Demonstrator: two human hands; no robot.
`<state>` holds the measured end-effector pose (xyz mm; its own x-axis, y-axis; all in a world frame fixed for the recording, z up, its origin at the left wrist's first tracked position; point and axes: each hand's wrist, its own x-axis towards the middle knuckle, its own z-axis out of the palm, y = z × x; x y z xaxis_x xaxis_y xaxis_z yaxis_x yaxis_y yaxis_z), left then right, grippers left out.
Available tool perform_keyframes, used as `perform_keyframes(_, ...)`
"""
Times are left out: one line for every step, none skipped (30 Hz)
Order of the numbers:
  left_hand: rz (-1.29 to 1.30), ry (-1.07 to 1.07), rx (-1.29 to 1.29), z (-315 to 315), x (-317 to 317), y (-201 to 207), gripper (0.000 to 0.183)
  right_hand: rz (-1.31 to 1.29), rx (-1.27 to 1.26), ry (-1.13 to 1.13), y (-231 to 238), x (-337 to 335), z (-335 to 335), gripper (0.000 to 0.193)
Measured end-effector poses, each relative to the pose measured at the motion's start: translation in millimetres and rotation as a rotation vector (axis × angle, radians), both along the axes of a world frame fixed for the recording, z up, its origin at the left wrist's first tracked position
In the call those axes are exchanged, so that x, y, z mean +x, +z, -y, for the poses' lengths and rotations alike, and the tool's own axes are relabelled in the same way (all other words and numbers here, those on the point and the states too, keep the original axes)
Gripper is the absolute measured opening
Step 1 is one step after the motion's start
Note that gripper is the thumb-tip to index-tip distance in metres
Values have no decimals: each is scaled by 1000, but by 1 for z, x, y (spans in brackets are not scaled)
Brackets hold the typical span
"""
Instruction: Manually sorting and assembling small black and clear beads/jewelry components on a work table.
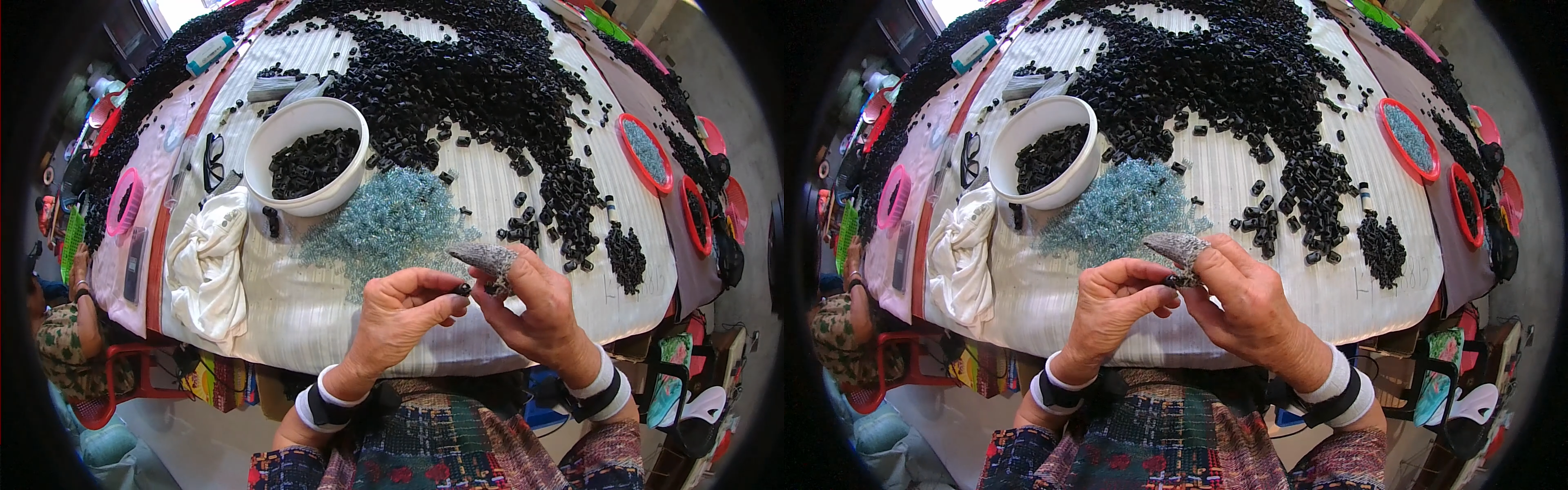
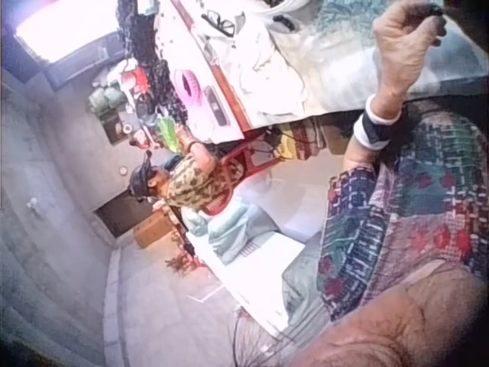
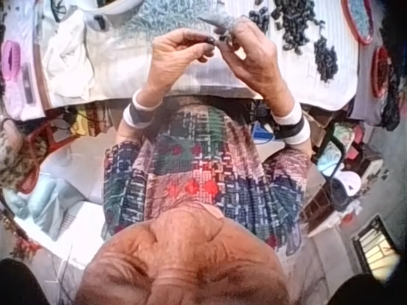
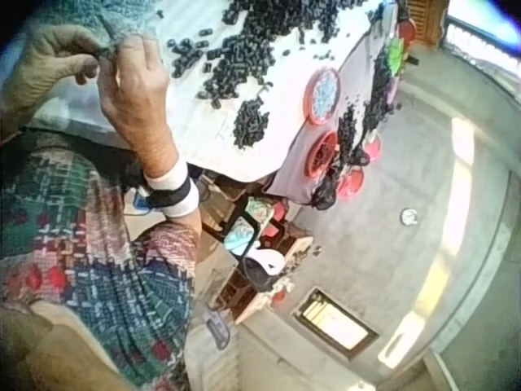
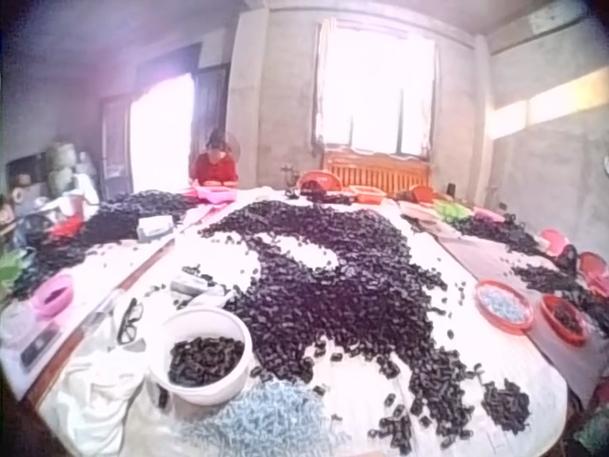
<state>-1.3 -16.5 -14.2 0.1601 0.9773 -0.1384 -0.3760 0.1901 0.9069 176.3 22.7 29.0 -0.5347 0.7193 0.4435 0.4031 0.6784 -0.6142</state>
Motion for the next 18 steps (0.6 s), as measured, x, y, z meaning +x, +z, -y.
perform_keyframes(27, -6, -13, 0, 0, 0, 22, -17, -8, 22, 0, 1, 0, 38)
perform_keyframes(28, -5, -12, -1, 0, 1, 22, -33, -16, 45, 0, 1, 0, 34)
perform_keyframes(43, -6, -23, -2, 0, 1, 22, -32, -15, 45, -1, 2, 0, 34)
perform_keyframes(58, -6, -34, -2, 0, 1, 21, -24, -6, 42, -3, 3, 1, 36)
perform_keyframes(59, -9, -33, -3, 0, 1, 21, -17, 2, 37, -4, 3, 1, 37)
perform_keyframes(64, -11, -22, -3, 0, 1, 21, -16, 4, 34, -5, 3, 0, 37)
perform_keyframes(70, -15, -11, -4, 0, 1, 21, -18, 40, 71, -6, 2, -1, 38)
perform_keyframes(70, -18, -13, -4, 0, -1, 21, -21, 74, 107, -7, 1, -2, 38)
perform_keyframes(79, 9, -23, -4, -1, -2, 20, 27, 155, 119, -6, 3, -5, 39)
perform_keyframes(87, 37, -32, -4, -2, -3, 20, 26, 155, 116, -2, 4, -10, 39)
perform_keyframes(88, 30, -35, -4, -4, -4, 20, 20, 5, -14, 2, 7, -14, 40)
perform_keyframes(125, 73, -53, -5, -9, -4, 19, 11, -145, -143, 3, 8, -17, 40)
perform_keyframes(161, 118, -71, -5, -13, -4, 18, -19, -257, -212, 1, 7, -19, 40)
perform_keyframes(165, 107, -70, -6, -14, -4, 18, -17, -254, -223, -2, 8, -21, 40)
perform_keyframes(189, 131, -78, -7, -15, -5, 18, 78, -98, -96, -9, 8, -25, 37)
perform_keyframes(213, 155, -87, -7, -16, -5, 17, 174, 57, 33, -17, 8, -28, 35)
perform_keyframes(229, 153, -90, -9, -14, -5, 16, 267, 135, 71, -26, 7, -31, 32)
perform_keyframes(232, 142, -88, -9, -14, -6, 16, 283, 137, 105, -32, 3, -32, 30)
